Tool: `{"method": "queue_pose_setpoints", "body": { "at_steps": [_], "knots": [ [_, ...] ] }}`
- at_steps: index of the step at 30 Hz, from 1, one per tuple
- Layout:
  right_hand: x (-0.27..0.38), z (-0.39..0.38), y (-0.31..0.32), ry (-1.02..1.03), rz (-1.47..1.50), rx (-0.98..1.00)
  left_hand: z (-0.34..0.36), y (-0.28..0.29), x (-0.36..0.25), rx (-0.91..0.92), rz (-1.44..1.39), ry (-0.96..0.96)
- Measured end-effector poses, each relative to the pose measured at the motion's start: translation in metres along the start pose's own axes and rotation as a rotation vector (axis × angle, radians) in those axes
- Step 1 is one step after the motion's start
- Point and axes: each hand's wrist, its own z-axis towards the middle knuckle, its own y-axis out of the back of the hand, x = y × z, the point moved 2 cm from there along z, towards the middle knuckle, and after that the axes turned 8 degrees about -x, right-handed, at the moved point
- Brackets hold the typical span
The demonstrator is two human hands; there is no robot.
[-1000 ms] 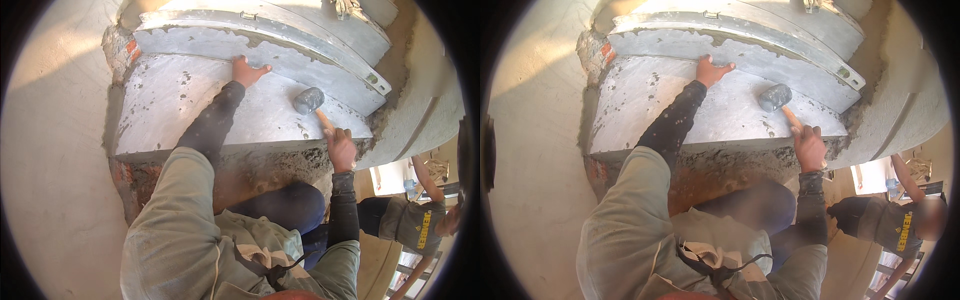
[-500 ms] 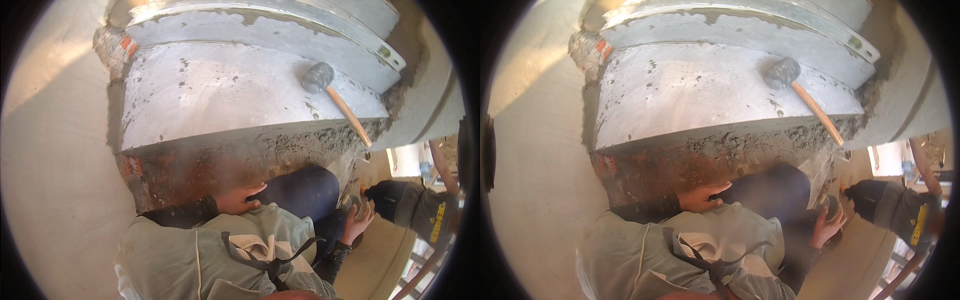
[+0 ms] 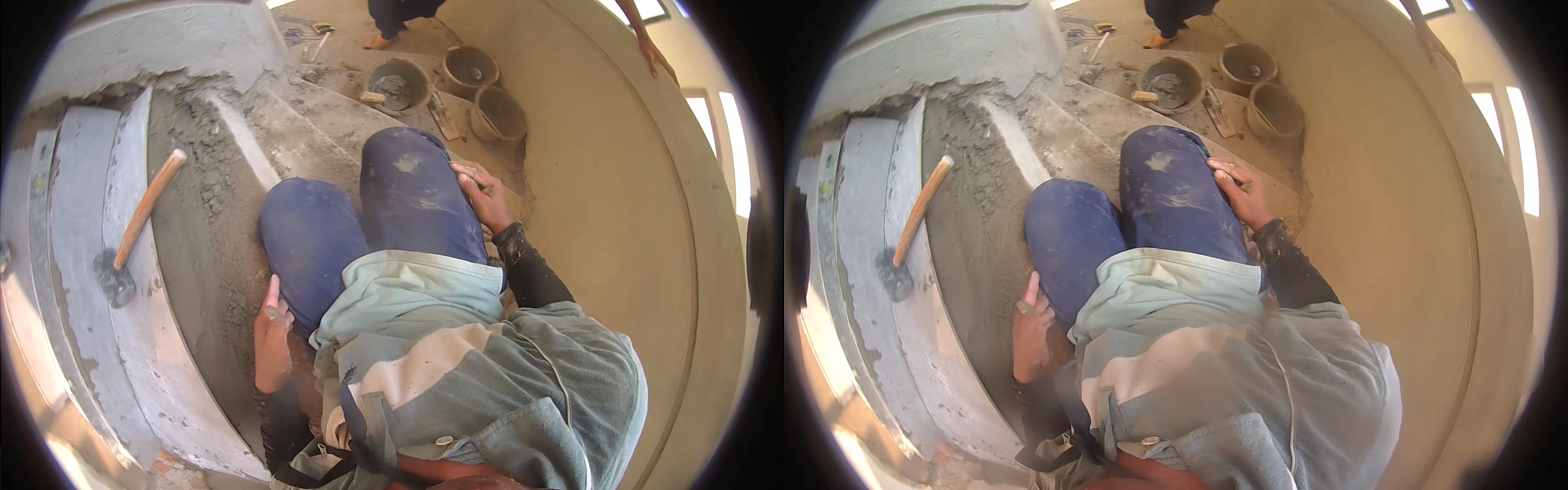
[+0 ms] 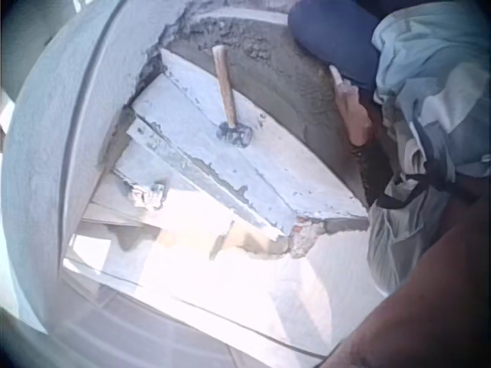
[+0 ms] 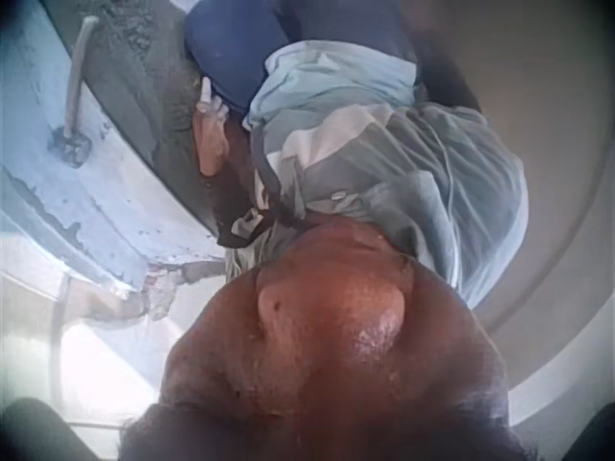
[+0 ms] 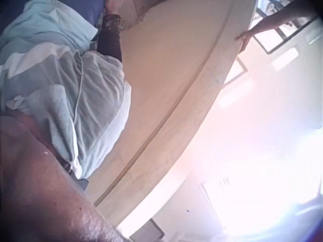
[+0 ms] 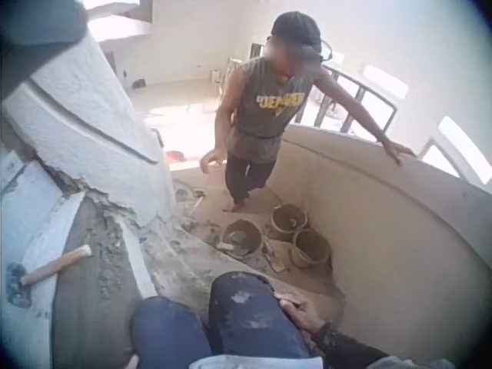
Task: The person installs a stone stair tread by applying mortar to a concrete step, positioning the stone tread, checking its level with a tool, tapping it with a mallet, and wiping the surface with a cloth.
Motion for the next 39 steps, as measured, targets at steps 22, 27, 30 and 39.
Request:
{"method": "queue_pose_setpoints", "body": {
  "at_steps": [22, 27, 30, 39],
  "knots": [
    [-0.250, 0.217, -0.013, -0.279, -0.725, 0.155, 0.003, 0.173, -0.043, -0.808, 1.322, -0.701],
    [-0.326, 0.267, -0.040, -0.224, -0.825, 0.166, 0.016, 0.180, -0.035, -0.849, 1.246, -0.707],
    [-0.363, 0.296, -0.042, -0.154, -0.848, 0.119, 0.022, 0.188, -0.045, -0.861, 1.327, -0.751],
    [-0.400, 0.386, -0.034, -0.462, -0.350, 0.139, 0.014, 0.159, -0.053, -1.012, 1.265, -0.609]
  ]
}}
